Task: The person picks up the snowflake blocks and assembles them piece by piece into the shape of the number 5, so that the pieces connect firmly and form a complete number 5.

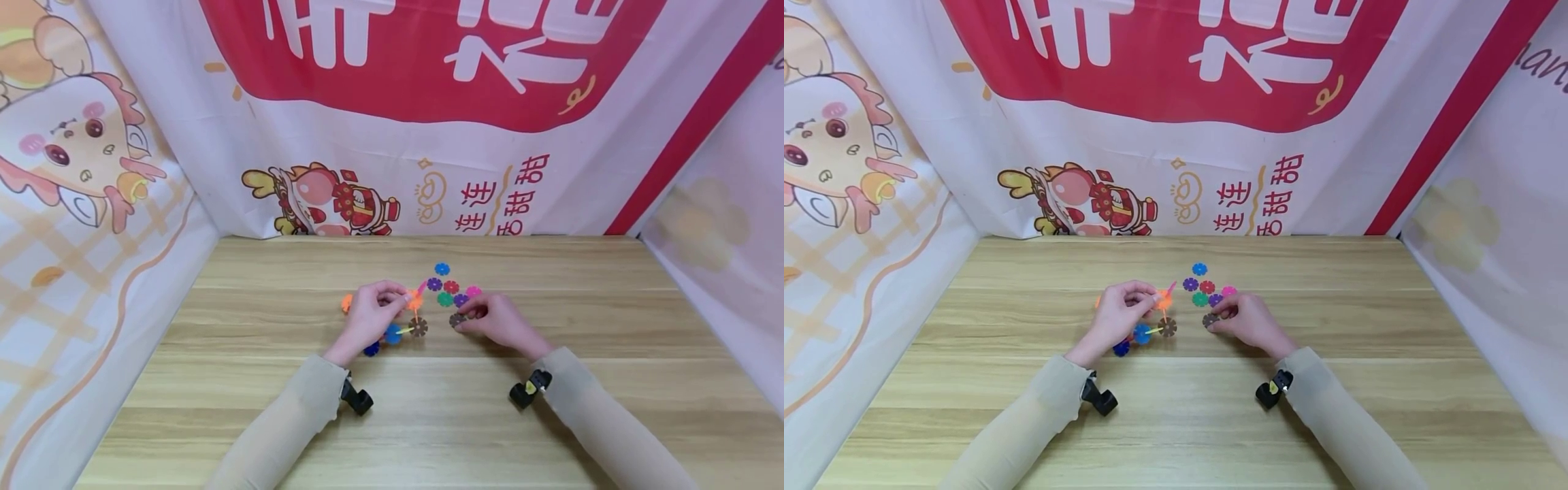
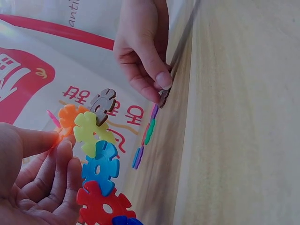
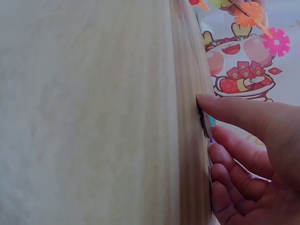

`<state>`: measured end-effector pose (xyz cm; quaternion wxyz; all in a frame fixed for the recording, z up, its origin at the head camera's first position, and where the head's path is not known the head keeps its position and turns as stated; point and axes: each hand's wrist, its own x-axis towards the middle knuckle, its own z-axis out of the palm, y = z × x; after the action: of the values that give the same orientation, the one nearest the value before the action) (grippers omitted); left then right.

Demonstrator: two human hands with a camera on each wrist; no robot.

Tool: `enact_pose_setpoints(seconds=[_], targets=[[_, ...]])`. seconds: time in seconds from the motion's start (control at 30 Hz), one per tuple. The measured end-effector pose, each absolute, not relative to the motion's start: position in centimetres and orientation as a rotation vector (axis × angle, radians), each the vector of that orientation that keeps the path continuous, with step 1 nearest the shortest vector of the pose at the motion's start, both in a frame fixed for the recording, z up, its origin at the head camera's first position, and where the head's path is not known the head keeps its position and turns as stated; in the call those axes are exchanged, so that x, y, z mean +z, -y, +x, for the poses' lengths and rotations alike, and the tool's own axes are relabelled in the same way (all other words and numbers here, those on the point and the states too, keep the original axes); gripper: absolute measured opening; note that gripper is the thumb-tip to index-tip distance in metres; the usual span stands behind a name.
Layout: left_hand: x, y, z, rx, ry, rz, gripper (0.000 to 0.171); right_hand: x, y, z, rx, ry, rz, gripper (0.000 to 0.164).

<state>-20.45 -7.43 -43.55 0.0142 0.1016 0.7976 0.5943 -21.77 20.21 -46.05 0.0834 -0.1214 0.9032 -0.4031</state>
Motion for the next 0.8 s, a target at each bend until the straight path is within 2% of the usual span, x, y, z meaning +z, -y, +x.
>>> enact_pose_setpoints(seconds=[0.4, 0.67, 0.8], targets=[[-43.70, 7.31, -20.48, 1.842, -2.484, 0.316, 0.005, -46.08, -19.97, -21.63, -1.289, -2.671, -0.399, 0.029], [-43.67, 7.38, -20.35, 1.845, -2.477, 0.321, 0.006, -46.08, -19.63, -21.46, -1.341, -2.682, -0.411, 0.017], [-43.79, 7.37, -20.45, 1.844, -2.478, 0.316, 0.006, -46.01, -19.45, -21.60, -1.384, -2.681, -0.381, 0.016]])
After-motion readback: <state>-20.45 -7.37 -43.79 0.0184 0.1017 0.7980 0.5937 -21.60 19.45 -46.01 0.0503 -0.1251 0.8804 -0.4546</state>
